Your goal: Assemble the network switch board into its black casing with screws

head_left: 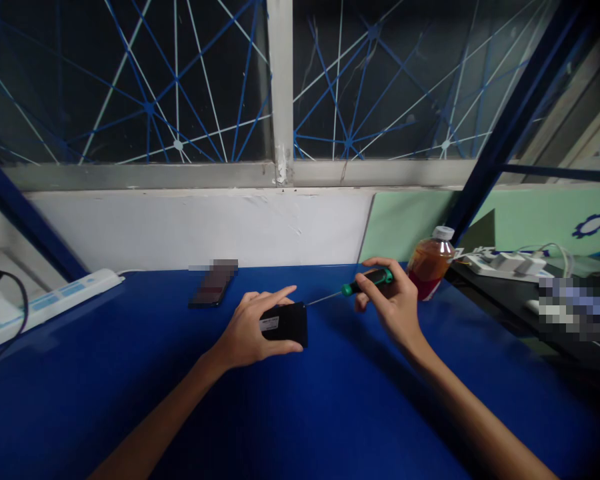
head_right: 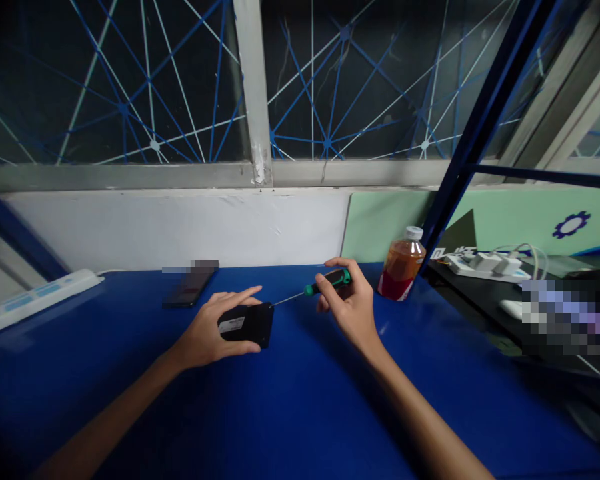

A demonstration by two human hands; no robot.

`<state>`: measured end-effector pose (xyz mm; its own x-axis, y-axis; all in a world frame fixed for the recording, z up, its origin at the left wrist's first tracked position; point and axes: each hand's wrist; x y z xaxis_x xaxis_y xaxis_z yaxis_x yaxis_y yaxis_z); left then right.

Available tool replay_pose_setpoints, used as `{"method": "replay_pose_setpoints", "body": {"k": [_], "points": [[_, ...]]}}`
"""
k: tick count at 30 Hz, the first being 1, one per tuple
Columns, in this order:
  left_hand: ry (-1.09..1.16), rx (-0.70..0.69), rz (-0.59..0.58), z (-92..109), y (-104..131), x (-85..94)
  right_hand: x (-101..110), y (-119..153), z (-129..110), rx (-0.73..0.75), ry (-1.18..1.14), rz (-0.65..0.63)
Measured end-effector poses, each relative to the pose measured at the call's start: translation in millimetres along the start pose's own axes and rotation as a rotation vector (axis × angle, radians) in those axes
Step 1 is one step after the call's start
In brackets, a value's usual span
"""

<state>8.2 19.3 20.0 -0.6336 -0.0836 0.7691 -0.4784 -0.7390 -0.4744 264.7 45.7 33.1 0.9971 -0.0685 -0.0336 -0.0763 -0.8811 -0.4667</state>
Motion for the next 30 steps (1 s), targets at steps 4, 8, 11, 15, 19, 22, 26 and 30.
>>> {"method": "replay_pose_setpoints", "body": {"k": [4, 8, 11, 15, 19, 22, 26, 30], "points": [[0.000, 0.008, 0.000, 1.4, 0.0, 0.6, -1.3, 1.6, -1.0, -0.004, 0.018, 0.003], [0.002, -0.003, 0.024, 1.1, 0.6, -0.6, 0.3, -0.1, 0.7, -0.024, 0.043, -0.020], [0.005, 0.011, 0.016, -1.4, 2.2, -2.7, 3.0, -1.9, 2.5, -0.048, 0.013, -0.077], [0.012, 0.035, -0.003, -3.8, 3.7, -4.3, 3.5, -1.6, 3.8, -0.046, -0.050, -0.109], [0.012, 0.027, 0.002, -2.6, 3.2, -3.2, 0.2, -0.7, 5.5, -0.039, 0.008, -0.029], [0.014, 0.008, 0.011, -0.8, 2.5, -1.9, -0.3, -2.1, 7.9, -0.043, 0.100, 0.031], [0.019, 0.007, 0.014, 0.0, 1.9, -1.5, 3.8, -5.3, 11.3, -0.074, 0.095, 0.021], [0.034, 0.013, 0.011, -0.1, 1.4, -1.8, 7.0, -7.1, 11.7, -0.087, -0.085, -0.098]]}}
Point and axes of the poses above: each hand's wrist, its own y-axis away from the middle knuckle, its own x-axis out of the back of the hand, z = x × y, and after that the axes turned 4 degrees about -x, right-handed
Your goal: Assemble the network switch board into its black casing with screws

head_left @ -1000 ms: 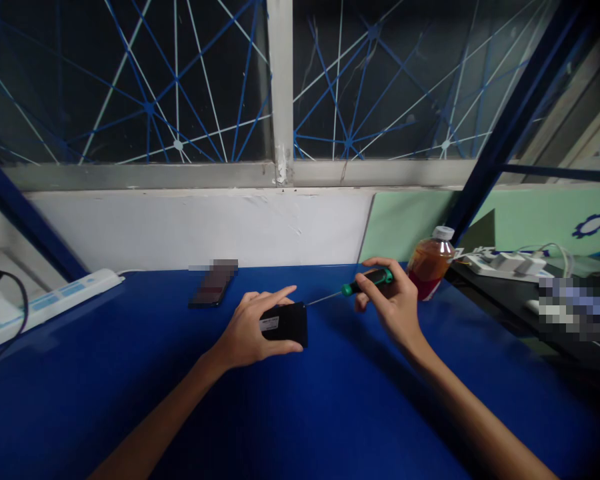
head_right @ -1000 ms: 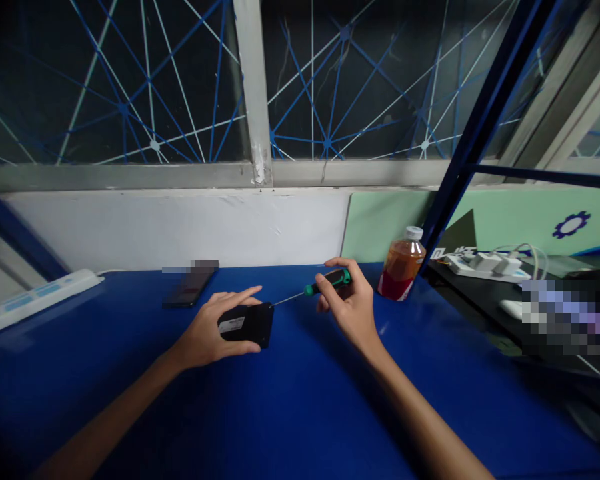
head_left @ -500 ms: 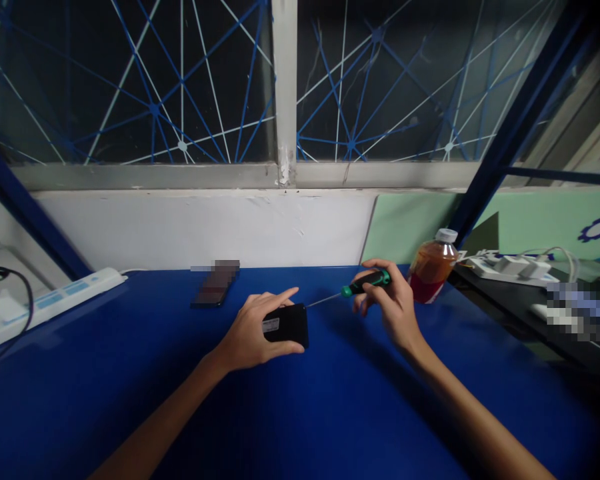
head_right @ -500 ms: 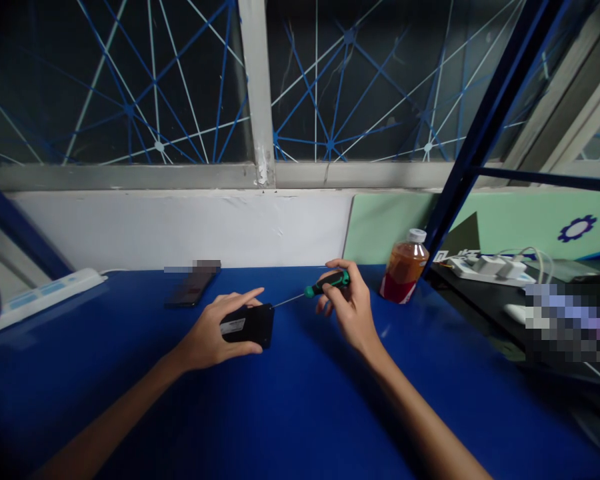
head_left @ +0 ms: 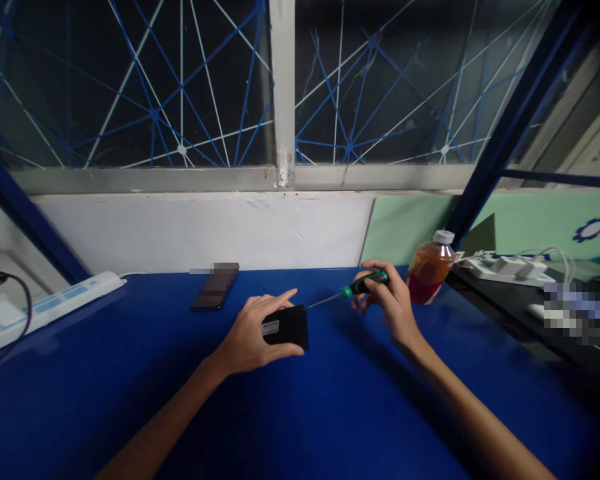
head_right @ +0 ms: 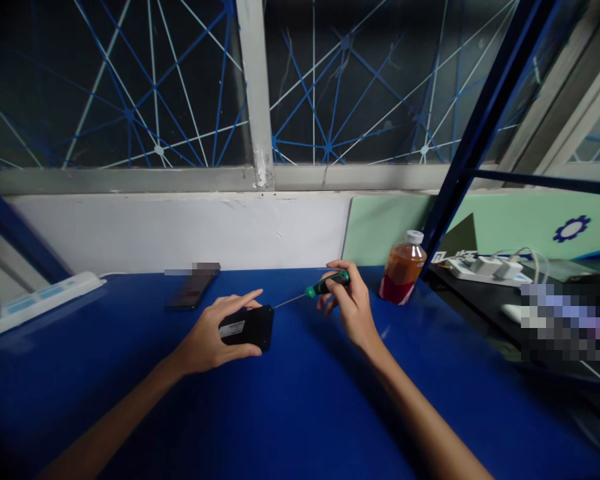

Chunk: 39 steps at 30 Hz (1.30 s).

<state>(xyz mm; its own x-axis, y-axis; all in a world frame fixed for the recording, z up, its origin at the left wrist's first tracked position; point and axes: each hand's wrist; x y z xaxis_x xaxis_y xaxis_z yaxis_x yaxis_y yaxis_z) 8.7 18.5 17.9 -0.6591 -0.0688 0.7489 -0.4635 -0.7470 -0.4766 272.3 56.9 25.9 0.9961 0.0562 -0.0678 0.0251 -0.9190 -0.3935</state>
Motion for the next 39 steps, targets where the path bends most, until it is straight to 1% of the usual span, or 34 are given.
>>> {"method": "replay_pose_setpoints", "body": {"k": [2, 4, 6, 7, 11, 13, 14, 17, 19, 22, 25, 27, 29, 32, 34, 36, 39], "points": [[0.002, 0.001, -0.004, 0.2, 0.1, 0.0, -1.1, 0.3, -1.1, 0.030, 0.000, 0.023], [-0.001, 0.004, -0.006, 0.4, 0.5, 0.0, -3.0, 0.9, -2.1, 0.058, 0.066, 0.094], [-0.003, 0.002, -0.006, 0.3, 0.9, 0.0, -4.3, 1.3, -2.2, 0.057, 0.130, 0.139], [-0.004, 0.001, -0.005, 0.1, 1.0, -0.1, -4.3, 1.2, -1.8, 0.045, 0.136, 0.142], [-0.004, 0.000, -0.001, -0.6, 1.2, -0.6, -1.5, 0.1, 0.8, -0.028, -0.019, 0.061], [-0.001, 0.004, -0.003, -0.4, 1.2, -0.7, -0.8, -0.1, 0.8, -0.023, -0.070, 0.028], [0.002, 0.008, -0.006, 0.0, 1.2, -0.6, -1.1, 0.1, 0.4, -0.007, -0.066, 0.034], [0.009, 0.020, -0.021, 2.0, 0.8, 0.2, -3.5, 1.1, -1.7, 0.047, 0.017, 0.131], [0.010, 0.028, -0.027, 3.6, 0.4, 0.8, -4.5, 1.5, -2.4, 0.051, 0.089, 0.170], [0.005, 0.036, -0.027, 4.7, -0.1, 1.0, -2.9, 0.9, -1.9, 0.011, 0.108, 0.115], [0.003, 0.033, -0.030, 3.6, -0.3, -0.1, 0.6, -0.7, -1.3, -0.028, 0.016, 0.030], [0.002, 0.031, -0.030, 2.3, -0.4, -1.2, 2.1, -2.0, -1.4, -0.040, -0.031, 0.004], [0.000, 0.030, -0.030, 1.5, -0.3, -1.7, 2.5, -3.2, -1.4, -0.034, -0.030, 0.022], [-0.001, 0.027, -0.032, 1.4, 0.0, -1.4, 1.9, -4.5, -0.1, 0.000, 0.065, 0.091], [0.002, 0.029, -0.033, 1.9, 0.3, -0.8, 1.6, -4.8, 1.3, 0.015, 0.131, 0.115], [0.005, 0.031, -0.028, 2.4, 0.7, -0.4, 1.7, -4.7, 2.2, 0.005, 0.156, 0.116], [0.009, 0.028, -0.027, 2.5, 1.2, -0.6, 2.3, -4.0, 2.1, -0.037, 0.076, 0.070]]}}
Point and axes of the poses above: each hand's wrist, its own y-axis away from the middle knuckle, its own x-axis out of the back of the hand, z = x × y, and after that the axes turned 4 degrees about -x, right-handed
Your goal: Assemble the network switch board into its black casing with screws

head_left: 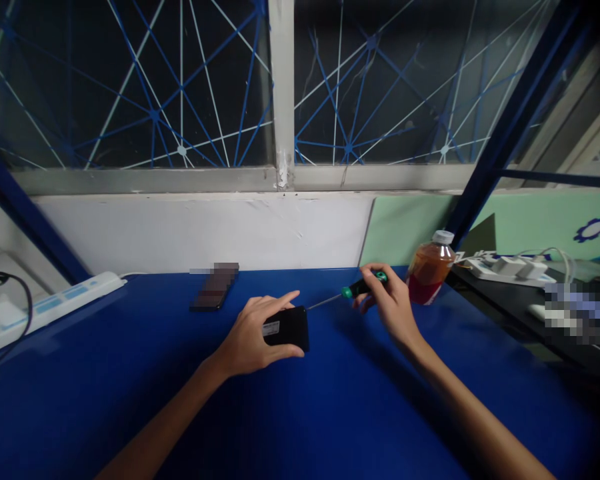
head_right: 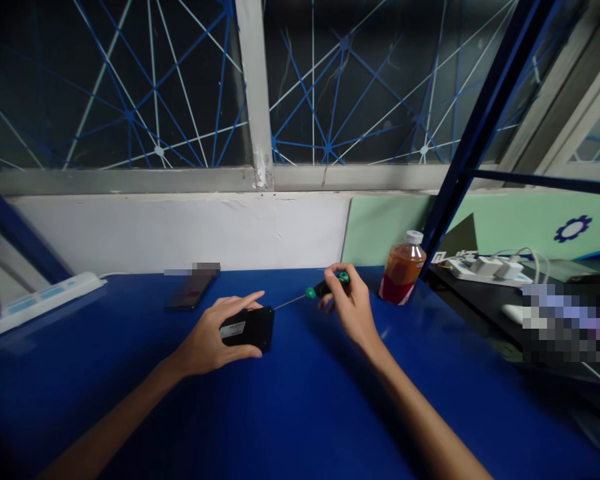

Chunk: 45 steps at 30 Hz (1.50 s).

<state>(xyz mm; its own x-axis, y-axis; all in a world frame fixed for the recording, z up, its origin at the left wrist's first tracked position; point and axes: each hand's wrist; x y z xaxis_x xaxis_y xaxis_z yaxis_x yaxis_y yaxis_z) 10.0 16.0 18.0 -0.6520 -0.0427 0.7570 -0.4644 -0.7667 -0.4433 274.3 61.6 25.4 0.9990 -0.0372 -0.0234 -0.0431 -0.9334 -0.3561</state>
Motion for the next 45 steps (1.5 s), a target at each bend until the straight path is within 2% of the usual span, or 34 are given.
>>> {"method": "replay_pose_setpoints", "body": {"k": [3, 10, 15, 18, 24, 26, 30, 37, 43, 45], "points": [[0.003, -0.006, -0.002, -0.3, 0.1, -0.5, -0.1, 0.8, -1.0, -0.017, -0.101, -0.048], [0.009, 0.012, 0.008, 0.7, -0.7, 0.1, 0.0, 0.2, -0.7, 0.045, 0.049, 0.067], [0.017, 0.013, 0.013, 0.5, -0.4, -0.8, 4.3, -3.0, 0.0, -0.038, -0.048, -0.035], [0.012, 0.012, 0.014, -0.4, 0.1, -1.9, 4.0, -3.2, 0.5, -0.024, -0.120, -0.069], [0.019, 0.022, 0.020, -2.5, 0.2, -0.6, 3.2, 0.0, 1.6, 0.055, 0.107, 0.036], [0.023, 0.019, 0.024, -4.1, 0.0, -0.2, 4.3, 0.2, 1.9, 0.069, 0.111, -0.006], [0.031, 0.044, 0.025, -7.6, -1.4, -0.9, 4.0, -0.4, 1.9, 0.047, -0.050, -0.150], [0.028, 0.045, 0.021, -7.9, -3.0, -1.4, 2.3, -0.5, 5.7, 0.027, 0.175, -0.045], [0.038, 0.066, 0.036, -5.2, -4.0, 0.2, 10.8, -5.7, 12.5, -0.013, 0.158, -0.159], [0.044, 0.067, 0.040, -3.8, -4.6, 1.3, 10.9, -5.8, 12.6, -0.020, 0.148, -0.149]]}}
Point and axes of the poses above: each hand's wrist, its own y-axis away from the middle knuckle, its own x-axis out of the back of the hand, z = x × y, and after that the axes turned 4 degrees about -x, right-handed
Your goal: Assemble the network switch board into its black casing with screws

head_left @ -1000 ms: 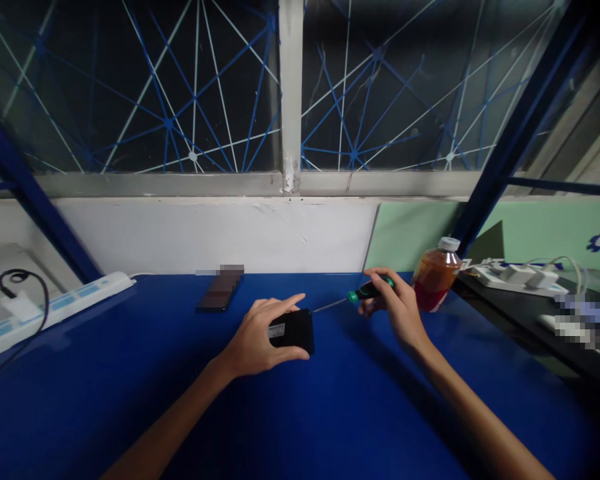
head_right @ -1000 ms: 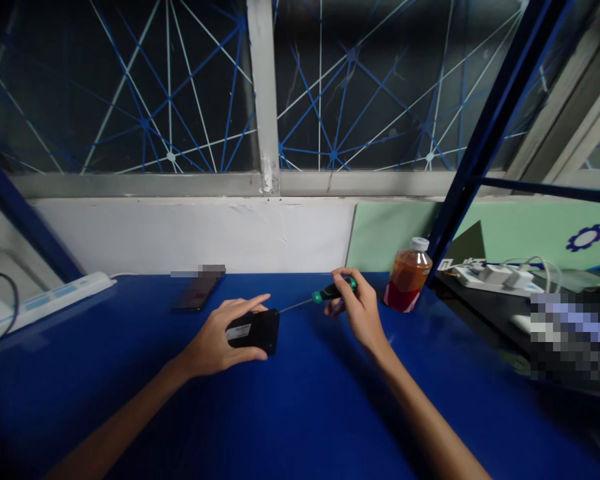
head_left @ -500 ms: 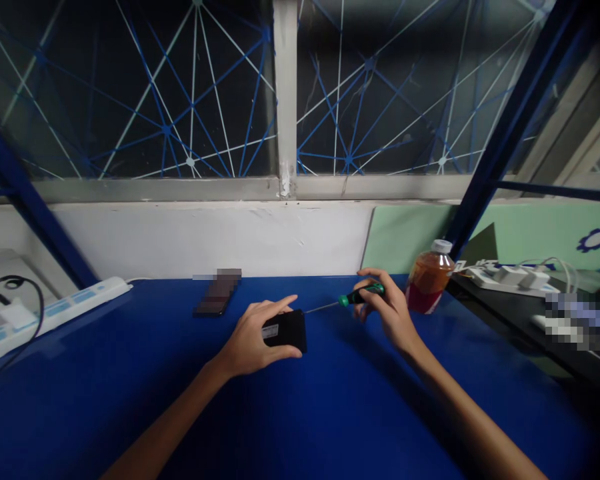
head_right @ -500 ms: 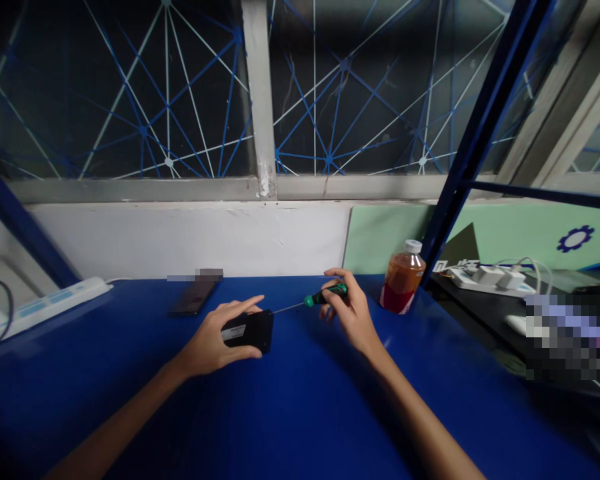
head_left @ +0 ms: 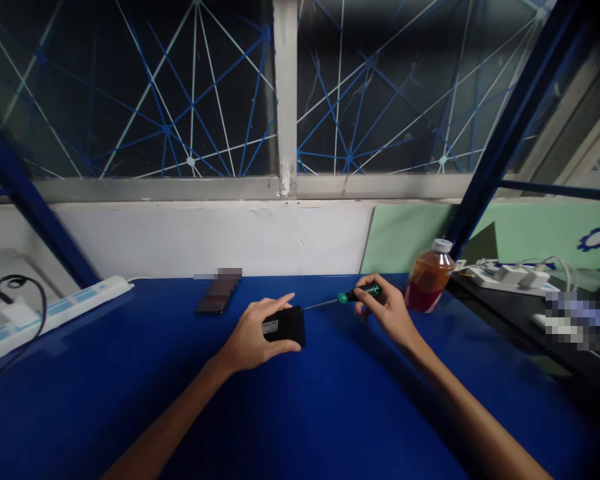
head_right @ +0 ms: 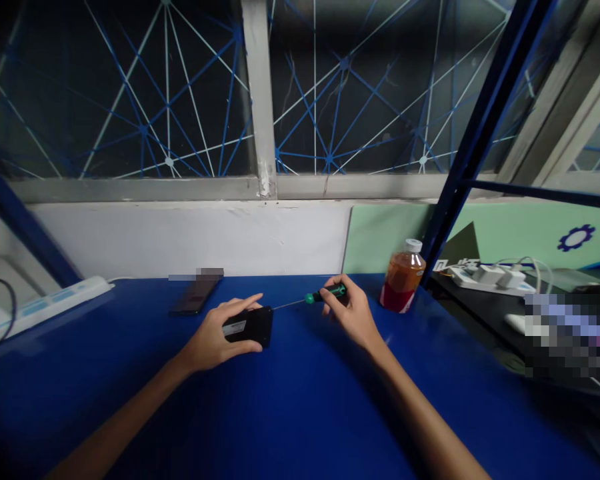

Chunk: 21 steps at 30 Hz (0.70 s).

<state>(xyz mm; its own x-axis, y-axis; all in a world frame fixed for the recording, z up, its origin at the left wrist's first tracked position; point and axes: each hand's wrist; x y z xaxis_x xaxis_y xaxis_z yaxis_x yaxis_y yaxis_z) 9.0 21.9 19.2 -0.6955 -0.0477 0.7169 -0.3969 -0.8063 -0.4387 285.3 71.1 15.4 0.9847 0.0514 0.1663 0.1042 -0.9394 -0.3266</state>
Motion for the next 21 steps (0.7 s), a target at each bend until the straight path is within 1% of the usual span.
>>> {"method": "replay_pose_setpoints", "body": {"k": [4, 8, 10, 12, 15, 16, 18, 21], "points": [[0.007, -0.006, -0.001, 1.1, 0.2, 1.6, -1.8, 2.0, -1.8, 0.016, 0.034, 0.063], [0.013, -0.003, 0.001, 0.1, 1.2, 1.7, -2.2, 2.2, -1.9, 0.050, -0.096, -0.026], [0.015, -0.003, 0.002, -0.5, 1.4, 1.2, -3.1, 1.7, -1.2, 0.051, -0.141, -0.041], [0.016, -0.011, 0.005, -0.8, 1.5, 0.6, -4.7, 1.7, -0.7, 0.039, -0.129, 0.008], [0.013, -0.028, 0.013, -0.5, 1.4, 0.3, -6.9, 2.6, -0.8, 0.037, -0.051, 0.104], [0.010, -0.030, 0.015, -0.3, 1.3, 0.4, -7.3, 3.0, -1.1, 0.039, -0.037, 0.113], [0.006, -0.030, 0.016, 0.1, 0.9, 0.8, -7.5, 3.4, -1.8, 0.038, -0.068, 0.081], [0.006, -0.022, 0.013, 0.0, 0.4, 1.0, -8.1, 3.5, -4.1, 0.041, -0.177, 0.030]]}}
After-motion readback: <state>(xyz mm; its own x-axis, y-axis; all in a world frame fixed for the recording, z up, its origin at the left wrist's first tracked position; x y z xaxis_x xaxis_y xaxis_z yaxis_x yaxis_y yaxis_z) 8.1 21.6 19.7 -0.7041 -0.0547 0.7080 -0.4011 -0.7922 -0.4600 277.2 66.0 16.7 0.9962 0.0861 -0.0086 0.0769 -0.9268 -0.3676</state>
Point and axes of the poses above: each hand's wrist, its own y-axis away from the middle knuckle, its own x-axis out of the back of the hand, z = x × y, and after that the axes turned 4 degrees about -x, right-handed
